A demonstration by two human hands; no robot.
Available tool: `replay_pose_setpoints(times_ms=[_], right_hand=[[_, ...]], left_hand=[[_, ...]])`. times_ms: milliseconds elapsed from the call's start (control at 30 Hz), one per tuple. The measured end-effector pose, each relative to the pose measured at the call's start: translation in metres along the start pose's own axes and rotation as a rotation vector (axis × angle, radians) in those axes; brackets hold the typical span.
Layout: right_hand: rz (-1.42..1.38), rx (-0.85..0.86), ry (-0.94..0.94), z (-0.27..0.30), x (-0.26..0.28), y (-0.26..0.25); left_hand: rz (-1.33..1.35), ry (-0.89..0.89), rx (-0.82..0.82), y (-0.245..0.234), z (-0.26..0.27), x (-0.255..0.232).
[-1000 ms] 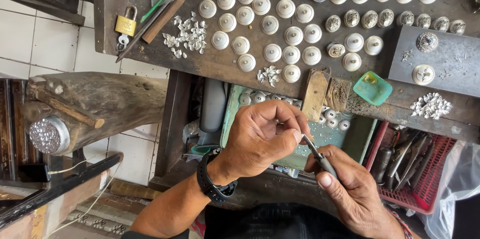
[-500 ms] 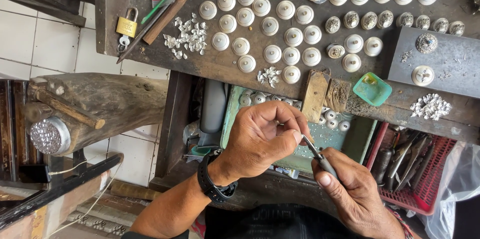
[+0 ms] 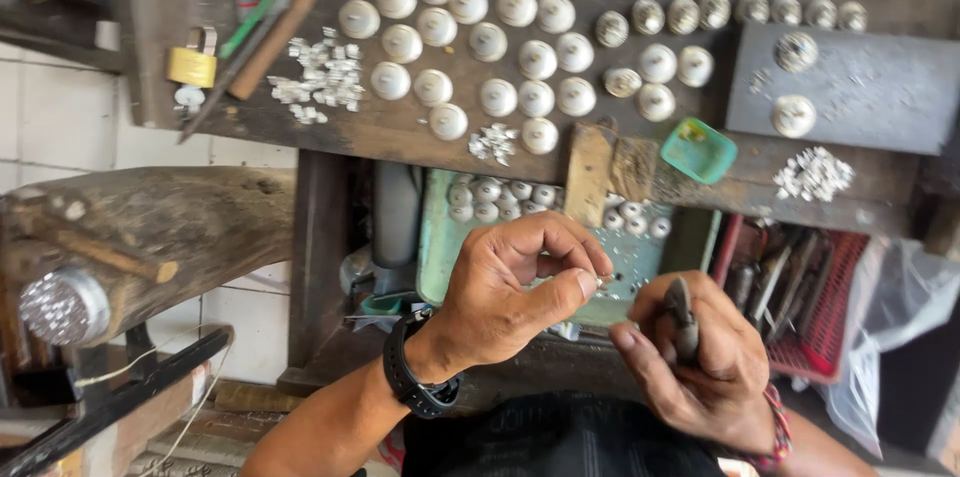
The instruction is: Attaching small silver decorative pieces to larger circular silver bases using pliers in a workshop.
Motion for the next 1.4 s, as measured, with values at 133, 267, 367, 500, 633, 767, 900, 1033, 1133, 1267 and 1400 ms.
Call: replay_pose_setpoints(times_ms=[133, 267, 367, 500, 633, 767, 900, 1033, 1133, 1267, 1400], right_hand=[[0.14, -0.13, -0.177, 0.008, 0.004, -0.009], [0.143, -0.124, -0.156, 0.002, 0.008, -0.012], [0.068, -0.166, -0.194, 0.009, -0.003, -0.01], [0.095, -0.155, -0.134, 0.012, -0.007, -0.011], [0.063, -0.138, -0.091, 0.011, -0.011, -0.011], [0.094, -0.08, -0.05, 0.01, -0.01, -0.01], [0.067, -0.101, -0.056, 0.004, -0.002, -0.01], [0.02, -0.143, 0.04, 0.002, 0.001, -0.009], [-0.058, -0.147, 0.1, 0.001, 0.0, -0.007], [-0.3, 0.09, 0.177, -0.004, 0.003, 0.006], [-0.386, 0.197, 0.176, 0.002, 0.003, 0.019]], left_hand=[[-0.216, 0.005, 0.074, 0.013, 0.001, 0.014], [-0.286, 0.037, 0.089, 0.016, 0.002, 0.021], [-0.312, 0.098, 0.101, 0.019, 0.002, 0.018], [-0.394, 0.12, 0.109, 0.024, -0.002, 0.01], [-0.579, 0.297, 0.078, 0.026, -0.001, -0.002], [-0.647, 0.345, 0.092, 0.027, -0.001, -0.005], [-0.616, 0.332, 0.103, 0.025, 0.0, -0.005], [-0.466, 0.205, 0.067, 0.021, 0.0, 0.0], [-0.378, 0.161, 0.016, 0.015, 0.001, -0.001], [-0.112, 0.131, -0.025, 0.005, 0.003, -0.002], [0.071, 0.149, -0.063, -0.005, 0.003, -0.003]])
Point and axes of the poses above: each hand's wrist, its own z-axis away from the middle knuckle, its own y-axis out of the palm, x = y × z, the point moved 5 cm from there along -z, towards the middle knuckle, and after that the axes turned 3 degrees about z, right-handed, at the moved point
